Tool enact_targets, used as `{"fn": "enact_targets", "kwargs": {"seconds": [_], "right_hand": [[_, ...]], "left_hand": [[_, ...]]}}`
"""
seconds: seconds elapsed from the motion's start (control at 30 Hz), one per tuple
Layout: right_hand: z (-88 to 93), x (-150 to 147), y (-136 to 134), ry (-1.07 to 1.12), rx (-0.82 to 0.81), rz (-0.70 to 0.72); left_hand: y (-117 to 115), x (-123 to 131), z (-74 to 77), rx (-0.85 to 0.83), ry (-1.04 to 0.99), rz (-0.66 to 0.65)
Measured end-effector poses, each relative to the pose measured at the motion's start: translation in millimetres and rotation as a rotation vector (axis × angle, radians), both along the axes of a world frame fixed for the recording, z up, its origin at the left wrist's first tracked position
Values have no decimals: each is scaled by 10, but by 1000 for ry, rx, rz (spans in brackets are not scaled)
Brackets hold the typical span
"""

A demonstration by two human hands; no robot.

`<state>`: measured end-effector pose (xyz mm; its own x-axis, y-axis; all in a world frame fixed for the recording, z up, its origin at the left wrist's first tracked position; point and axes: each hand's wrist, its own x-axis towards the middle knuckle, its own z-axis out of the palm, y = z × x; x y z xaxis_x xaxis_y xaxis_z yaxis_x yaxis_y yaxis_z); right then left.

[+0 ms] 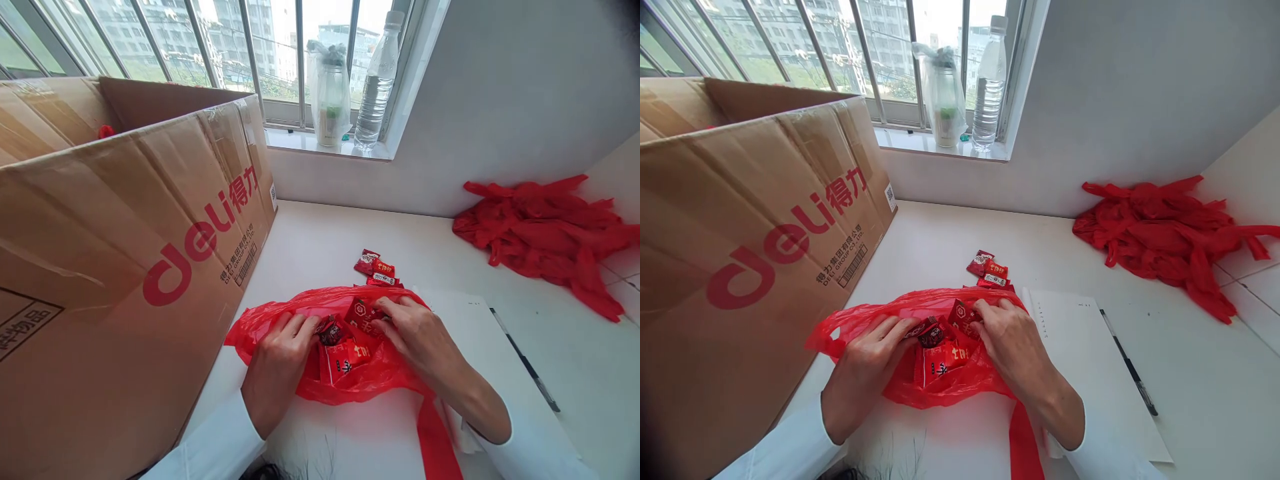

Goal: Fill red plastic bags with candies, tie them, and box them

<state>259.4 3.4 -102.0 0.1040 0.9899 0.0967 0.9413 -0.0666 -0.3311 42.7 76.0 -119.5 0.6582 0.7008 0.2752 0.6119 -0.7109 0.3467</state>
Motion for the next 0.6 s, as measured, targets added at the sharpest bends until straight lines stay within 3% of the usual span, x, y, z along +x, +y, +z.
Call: {"fn": "enact_targets", "kwargs": {"seconds": [0.2, 0.4, 0.47, 0.6], "right_hand": [[-185, -63, 29, -41, 61, -24], [-244, -83, 26, -123, 91, 148], [-203, -77, 13, -151, 156, 201], [-122, -86, -19, -109, 163, 415]], "left_hand": [[78, -9, -71, 87, -9, 1], [120, 10, -90, 178, -35, 35], [103, 21, -44, 227, -74, -40], [26, 43, 46, 178, -96, -381]]}}
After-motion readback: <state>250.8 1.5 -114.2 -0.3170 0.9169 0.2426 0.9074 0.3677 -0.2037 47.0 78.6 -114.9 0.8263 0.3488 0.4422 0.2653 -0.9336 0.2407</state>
